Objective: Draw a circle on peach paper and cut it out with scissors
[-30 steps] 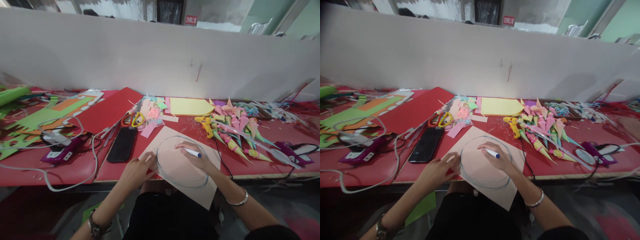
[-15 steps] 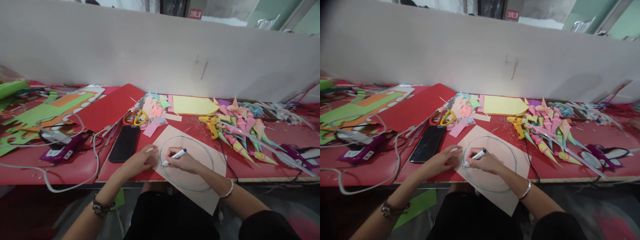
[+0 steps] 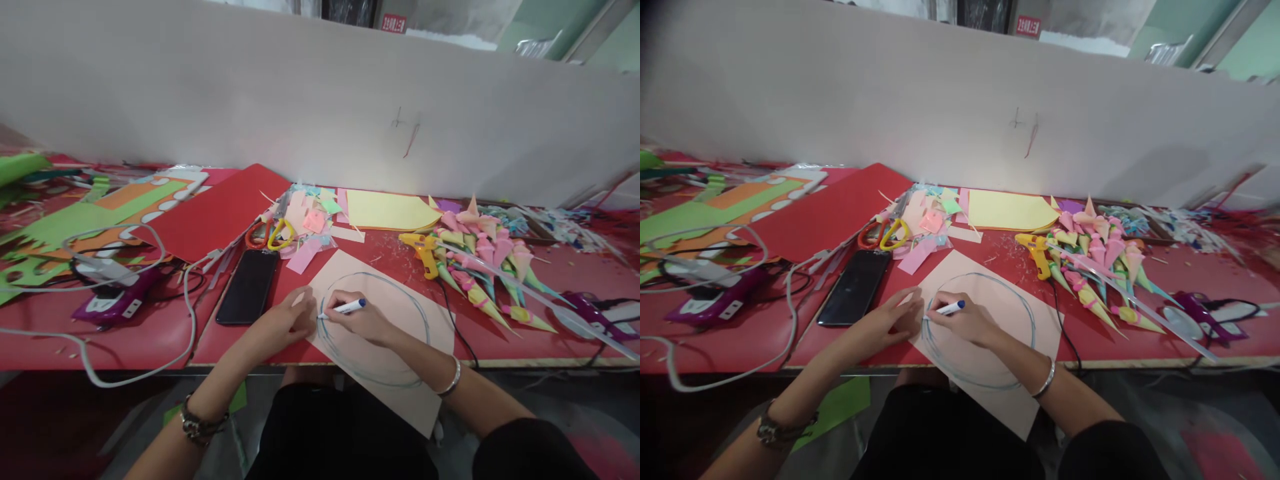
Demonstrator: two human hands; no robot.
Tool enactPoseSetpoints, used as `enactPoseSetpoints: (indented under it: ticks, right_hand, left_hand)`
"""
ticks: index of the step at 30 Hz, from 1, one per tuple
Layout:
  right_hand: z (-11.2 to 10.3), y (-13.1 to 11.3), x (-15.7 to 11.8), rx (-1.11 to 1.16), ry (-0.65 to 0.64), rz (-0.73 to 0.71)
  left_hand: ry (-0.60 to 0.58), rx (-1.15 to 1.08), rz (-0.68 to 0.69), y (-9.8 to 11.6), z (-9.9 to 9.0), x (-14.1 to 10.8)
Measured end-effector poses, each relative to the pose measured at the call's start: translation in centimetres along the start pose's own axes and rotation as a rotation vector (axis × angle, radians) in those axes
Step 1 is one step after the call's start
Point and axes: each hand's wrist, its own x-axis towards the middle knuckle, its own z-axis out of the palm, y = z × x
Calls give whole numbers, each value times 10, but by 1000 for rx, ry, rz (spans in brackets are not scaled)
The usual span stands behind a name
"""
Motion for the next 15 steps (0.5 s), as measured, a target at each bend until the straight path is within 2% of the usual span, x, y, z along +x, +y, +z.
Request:
enactPoseSetpoints:
  ticks: [4,8,12,15]
  right_hand:
    - [-5,10,11,-129,178,-75]
    - [-18,20,15,-167,375,-42]
    - [-34,19,-2,-119,480,12]
    - [-42,17,-26,-213,502,-10]
  left_hand:
    - [1,156,-48,8,-3,-5]
    - [-6,313,-91,17,-7,-9]
    - [-27,408,-126,24,-7,-10]
    - [-39,444,-153,28,-4,-13]
